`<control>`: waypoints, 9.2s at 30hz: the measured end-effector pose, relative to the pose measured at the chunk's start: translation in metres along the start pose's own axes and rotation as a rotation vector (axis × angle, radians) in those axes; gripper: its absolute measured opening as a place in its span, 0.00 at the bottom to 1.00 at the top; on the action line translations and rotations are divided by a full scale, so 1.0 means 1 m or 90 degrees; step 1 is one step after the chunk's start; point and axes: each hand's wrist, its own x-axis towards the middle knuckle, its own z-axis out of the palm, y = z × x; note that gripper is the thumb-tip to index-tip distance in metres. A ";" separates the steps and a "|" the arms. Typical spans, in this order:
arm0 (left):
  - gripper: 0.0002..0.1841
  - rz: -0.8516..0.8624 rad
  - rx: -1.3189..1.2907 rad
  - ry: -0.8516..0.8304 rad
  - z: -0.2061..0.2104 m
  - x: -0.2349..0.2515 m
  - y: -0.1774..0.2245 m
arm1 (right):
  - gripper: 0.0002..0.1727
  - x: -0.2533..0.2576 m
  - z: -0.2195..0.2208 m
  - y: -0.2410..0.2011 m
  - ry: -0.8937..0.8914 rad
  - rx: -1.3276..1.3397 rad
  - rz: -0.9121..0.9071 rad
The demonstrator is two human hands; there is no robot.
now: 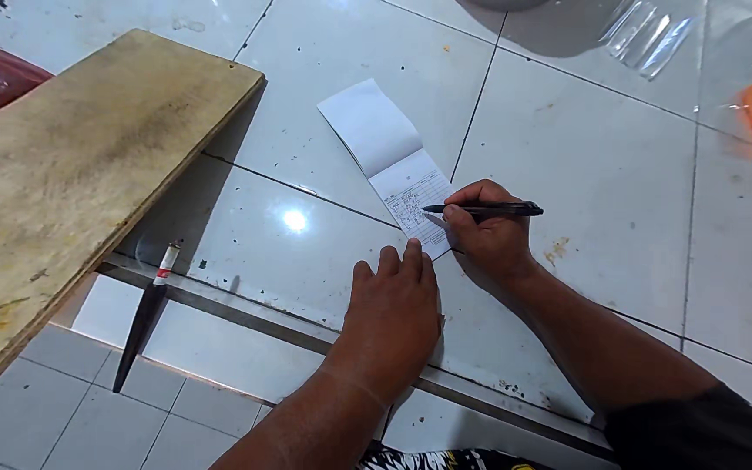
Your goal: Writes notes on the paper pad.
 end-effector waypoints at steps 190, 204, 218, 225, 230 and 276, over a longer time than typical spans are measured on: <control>0.09 0.155 -0.096 0.224 -0.001 -0.004 -0.008 | 0.16 0.045 -0.061 -0.038 0.077 -0.102 -0.202; 0.04 0.248 -0.177 0.404 -0.012 -0.019 -0.012 | 0.19 -0.118 -0.116 -0.123 -0.109 -0.401 -0.071; 0.17 -0.323 -0.059 0.582 0.011 -0.182 -0.133 | 0.16 -0.124 -0.131 -0.117 -0.051 -0.297 -0.017; 0.27 -0.388 -0.073 0.556 0.023 -0.178 -0.152 | 0.16 -0.127 -0.133 -0.119 -0.042 -0.271 -0.006; 0.28 -0.405 -0.054 0.514 0.016 -0.174 -0.148 | 0.16 -0.128 -0.133 -0.119 -0.035 -0.281 -0.022; 0.12 0.039 -0.958 0.623 0.023 -0.169 -0.102 | 0.17 -0.135 -0.126 -0.105 -0.023 -0.288 0.018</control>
